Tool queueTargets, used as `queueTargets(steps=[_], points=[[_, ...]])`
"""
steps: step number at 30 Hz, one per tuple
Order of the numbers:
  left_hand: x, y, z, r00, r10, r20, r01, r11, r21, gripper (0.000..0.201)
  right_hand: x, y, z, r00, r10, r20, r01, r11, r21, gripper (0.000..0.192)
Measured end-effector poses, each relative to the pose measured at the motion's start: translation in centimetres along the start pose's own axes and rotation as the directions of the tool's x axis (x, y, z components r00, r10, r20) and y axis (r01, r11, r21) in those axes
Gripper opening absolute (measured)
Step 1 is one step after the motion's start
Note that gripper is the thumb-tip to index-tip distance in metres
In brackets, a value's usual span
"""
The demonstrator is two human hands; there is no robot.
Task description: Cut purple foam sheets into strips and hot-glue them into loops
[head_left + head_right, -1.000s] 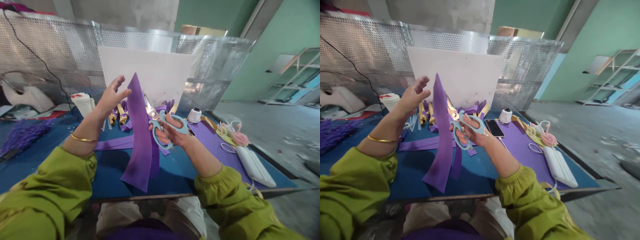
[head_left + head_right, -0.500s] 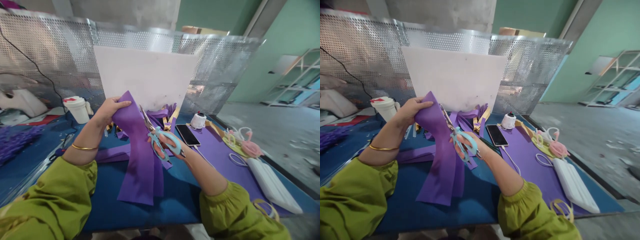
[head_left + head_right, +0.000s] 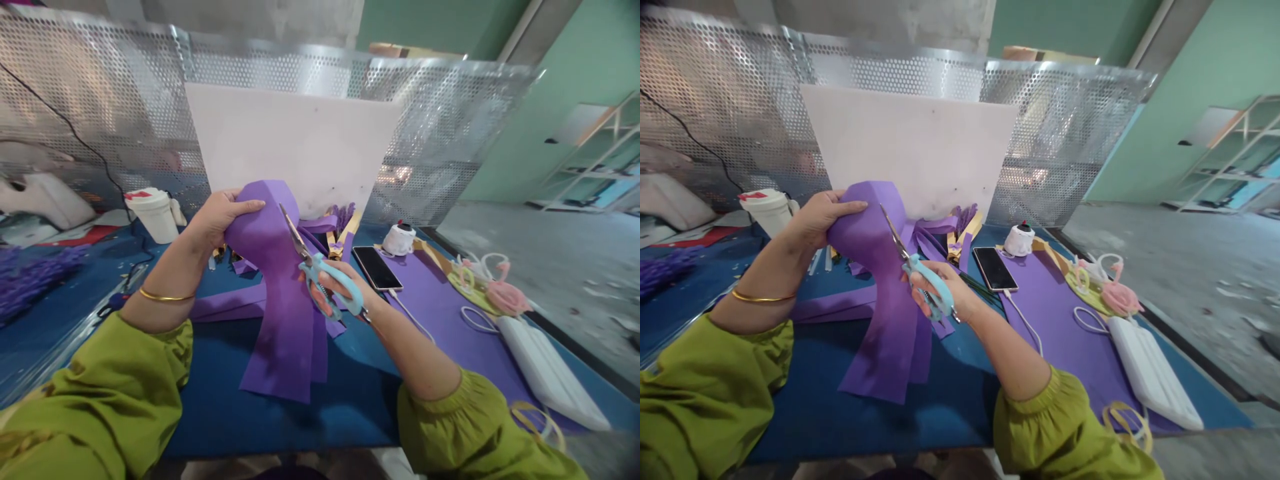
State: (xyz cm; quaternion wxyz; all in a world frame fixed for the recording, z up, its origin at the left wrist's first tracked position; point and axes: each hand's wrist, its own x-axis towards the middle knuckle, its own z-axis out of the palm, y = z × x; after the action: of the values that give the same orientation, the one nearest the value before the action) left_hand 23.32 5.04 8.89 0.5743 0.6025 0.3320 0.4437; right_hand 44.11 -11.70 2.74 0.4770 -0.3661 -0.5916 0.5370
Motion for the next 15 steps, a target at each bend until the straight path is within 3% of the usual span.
queueTargets(steps=[8,15], points=[[0.18,0.07,-0.21,0.998,0.061,-0.013,-0.061,0.998,0.017,0.053,0.11,0.40,0.19,0.998,0.053,-0.041,-0.050,0.996,0.070,0.049],[0.49,-0.14,-0.64,0.996,0.081,-0.035,-0.080,0.996,0.048,0.053,-0.03,0.00,0.95,0.990,0.089,-0.111,-0.087,0.996,0.021,0.044]])
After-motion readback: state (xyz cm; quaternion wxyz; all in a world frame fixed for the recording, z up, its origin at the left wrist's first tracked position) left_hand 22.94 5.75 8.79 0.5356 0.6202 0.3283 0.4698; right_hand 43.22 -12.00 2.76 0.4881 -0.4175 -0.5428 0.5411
